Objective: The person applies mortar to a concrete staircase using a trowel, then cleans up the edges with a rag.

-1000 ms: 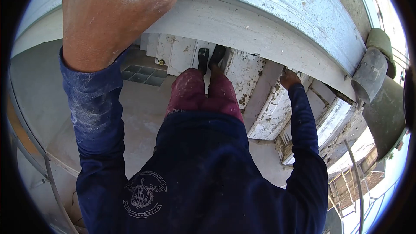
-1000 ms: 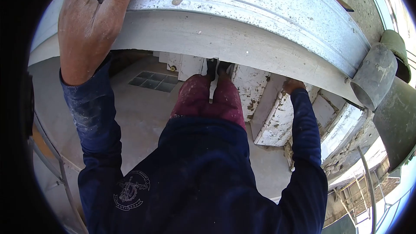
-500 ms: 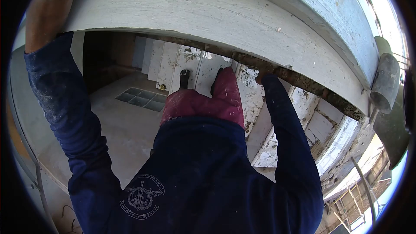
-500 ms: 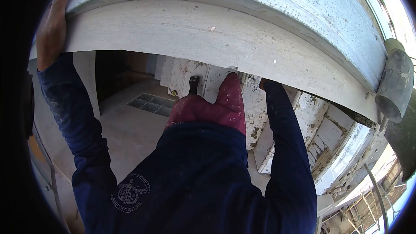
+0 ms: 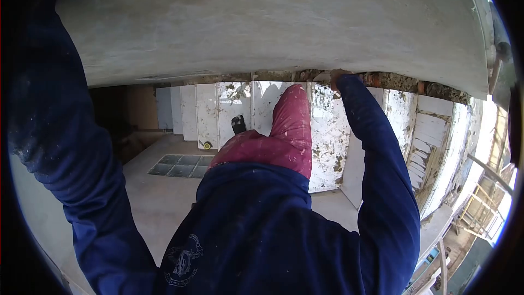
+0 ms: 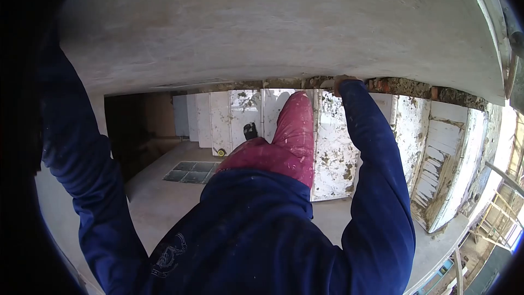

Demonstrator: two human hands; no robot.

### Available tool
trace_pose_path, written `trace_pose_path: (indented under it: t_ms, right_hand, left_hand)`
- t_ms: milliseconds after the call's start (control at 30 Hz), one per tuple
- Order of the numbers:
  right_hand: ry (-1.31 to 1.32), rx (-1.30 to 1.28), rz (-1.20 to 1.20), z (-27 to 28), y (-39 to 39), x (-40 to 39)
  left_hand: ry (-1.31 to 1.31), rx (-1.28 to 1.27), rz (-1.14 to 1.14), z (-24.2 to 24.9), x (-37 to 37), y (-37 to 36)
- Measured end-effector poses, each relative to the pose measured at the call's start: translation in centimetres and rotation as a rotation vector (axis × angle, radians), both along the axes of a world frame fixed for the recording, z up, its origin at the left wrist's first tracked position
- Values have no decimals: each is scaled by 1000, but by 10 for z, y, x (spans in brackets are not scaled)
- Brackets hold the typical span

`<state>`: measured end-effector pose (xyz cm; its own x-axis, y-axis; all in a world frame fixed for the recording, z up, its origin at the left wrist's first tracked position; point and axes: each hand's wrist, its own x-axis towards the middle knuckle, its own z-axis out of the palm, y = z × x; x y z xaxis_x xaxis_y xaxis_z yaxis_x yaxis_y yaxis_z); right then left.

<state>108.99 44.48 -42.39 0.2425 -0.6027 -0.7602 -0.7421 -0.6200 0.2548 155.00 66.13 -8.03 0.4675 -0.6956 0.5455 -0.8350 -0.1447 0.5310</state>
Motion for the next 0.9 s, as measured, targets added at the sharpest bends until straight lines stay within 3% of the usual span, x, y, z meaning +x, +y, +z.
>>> trace_pose_path:
  t_ms: [133,233,367,467,500,633,733,800,900]
  right_hand:
    - [139,201,301,-52,-15,-14]
    - [-15,49,102,-61,20,-24]
    - [40,73,-36,-58,12,-16]
    - [-195,-247,134,-18,16,-15]
    - [-15,-20,71,-29,-12,-9]
    - [19,-6,150,-25,-15,1]
    - [-275,-305,203,-129,-29,-35]
    - [-262,-195,386,-134,-28,-29]
    - [-2,141,444,-65,-27,2]
  left_hand:
    - [10,38,-19,-20,6,-12]
    - [18,51,-12,-31,2,-16]
    - [29,60,-17,-40,1,-20]
    - [39,48,-14,-39,2,-16]
    - [40,47,-12,-41,3,-15]
    - [45,60,-12,-47,1,-15]
    - [46,53,-5,-49,-1,-10]
    - [52,54,-3,-51,-3,-8]
    - [52,51,-2,-52,-4,-7]
